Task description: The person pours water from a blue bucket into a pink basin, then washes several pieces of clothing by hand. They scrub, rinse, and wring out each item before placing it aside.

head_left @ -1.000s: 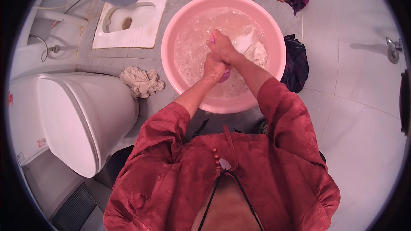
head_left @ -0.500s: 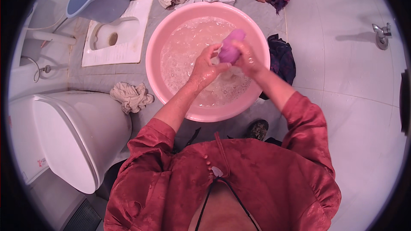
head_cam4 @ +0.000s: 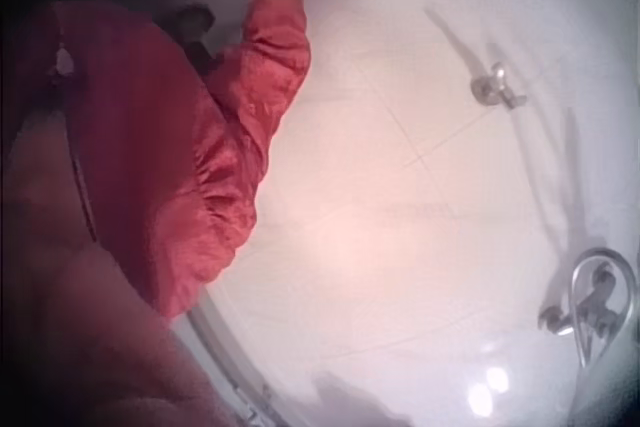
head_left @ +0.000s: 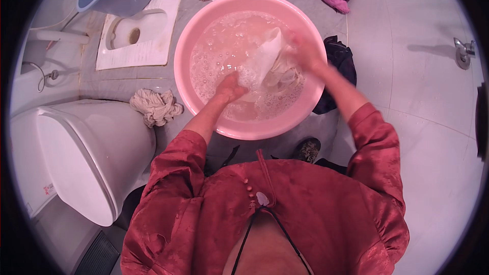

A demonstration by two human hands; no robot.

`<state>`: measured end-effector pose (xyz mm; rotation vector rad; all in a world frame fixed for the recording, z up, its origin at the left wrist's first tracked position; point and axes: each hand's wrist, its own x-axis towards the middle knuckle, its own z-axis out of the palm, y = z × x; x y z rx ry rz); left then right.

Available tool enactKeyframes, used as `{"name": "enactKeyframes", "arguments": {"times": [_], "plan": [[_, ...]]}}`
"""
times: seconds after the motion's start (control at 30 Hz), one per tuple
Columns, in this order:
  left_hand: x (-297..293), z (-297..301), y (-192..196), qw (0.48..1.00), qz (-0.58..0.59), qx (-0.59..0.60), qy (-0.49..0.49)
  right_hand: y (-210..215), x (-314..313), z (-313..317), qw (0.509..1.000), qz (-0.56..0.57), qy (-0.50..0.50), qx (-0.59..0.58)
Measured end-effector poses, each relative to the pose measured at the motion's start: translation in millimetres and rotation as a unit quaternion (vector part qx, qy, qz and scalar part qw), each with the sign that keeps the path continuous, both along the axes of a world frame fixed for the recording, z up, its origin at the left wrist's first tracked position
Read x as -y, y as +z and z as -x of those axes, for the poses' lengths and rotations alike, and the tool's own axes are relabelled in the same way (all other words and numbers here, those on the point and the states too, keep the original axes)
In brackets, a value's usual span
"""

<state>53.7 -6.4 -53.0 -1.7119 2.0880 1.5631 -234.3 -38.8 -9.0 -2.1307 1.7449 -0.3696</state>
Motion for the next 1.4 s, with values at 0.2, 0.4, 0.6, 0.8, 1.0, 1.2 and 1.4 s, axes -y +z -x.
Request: {"name": "enactKeyframes", "arguments": {"times": [0.2,0.4,0.6,0.8,1.0,1.2,1.4], "plan": [[-19,21,28,0.916,-0.263,-0.164,0.256,-58,-56,-92,0.989,-0.121,-0.088,-0.017],[-11,12,43,0.641,-0.512,-0.378,0.429,-29,-41,-130,0.851,-0.204,-0.099,0.474],[-7,-8,-1,0.525,-0.431,-0.63,0.376,72,-57,-179,0.717,-0.286,-0.023,0.635],[-4,-22,10,0.575,-0.378,-0.585,0.428,45,-75,-204,0.919,-0.062,0.071,0.383],[-6,11,9,0.682,-0.297,-0.391,0.542,1,-21,-163,0.982,-0.059,-0.064,0.167],[22,1,73,0.864,-0.199,-0.287,0.362,-48,-1,-65,0.964,-0.101,-0.179,0.171],[9,-6,61,0.863,-0.258,-0.247,0.359,-59,-38,-113,0.993,-0.064,-0.094,-0.036]]}}
